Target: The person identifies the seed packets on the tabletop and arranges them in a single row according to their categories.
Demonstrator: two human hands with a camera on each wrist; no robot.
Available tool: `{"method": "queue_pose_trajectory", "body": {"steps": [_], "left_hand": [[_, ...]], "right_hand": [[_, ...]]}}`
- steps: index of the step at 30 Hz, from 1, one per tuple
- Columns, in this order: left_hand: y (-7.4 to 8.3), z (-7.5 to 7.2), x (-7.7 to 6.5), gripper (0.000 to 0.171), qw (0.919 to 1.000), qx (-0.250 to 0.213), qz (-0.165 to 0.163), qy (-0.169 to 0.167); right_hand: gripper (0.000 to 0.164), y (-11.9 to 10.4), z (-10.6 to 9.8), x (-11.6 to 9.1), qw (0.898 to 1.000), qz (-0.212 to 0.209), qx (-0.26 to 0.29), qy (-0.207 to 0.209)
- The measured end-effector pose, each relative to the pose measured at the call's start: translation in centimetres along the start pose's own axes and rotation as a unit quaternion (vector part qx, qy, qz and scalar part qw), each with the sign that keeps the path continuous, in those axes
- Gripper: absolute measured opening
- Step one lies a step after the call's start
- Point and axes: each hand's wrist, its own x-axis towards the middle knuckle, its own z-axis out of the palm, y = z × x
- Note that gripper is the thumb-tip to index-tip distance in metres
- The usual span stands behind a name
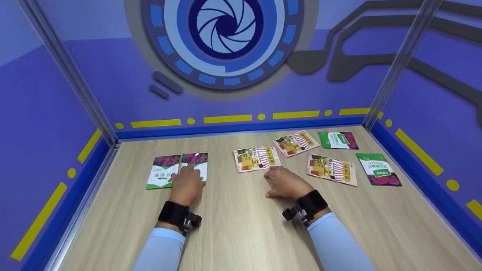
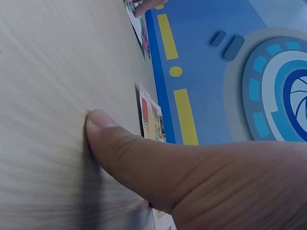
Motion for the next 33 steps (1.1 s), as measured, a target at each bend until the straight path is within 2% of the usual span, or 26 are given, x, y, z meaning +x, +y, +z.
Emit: {"method": "queue_pose_trajectory", "body": {"steps": [7, 33], "left_hand": [[-0.4, -0.1, 0.0, 0.056, 0.9993, -0.029, -0.008, -0.02], [-0.5, -1.1, -0.4, 0.054, 0.9995, -0.023, -0.01, -0.019]], "right_hand": [[0.071, -0.1, -0.1, -0.2, 1.0, 0.008, 0.001, -0.005], [0.071, -0.3, -0.1, -0.1, 1.0, 0.022, -0.003, -0.003]]}}
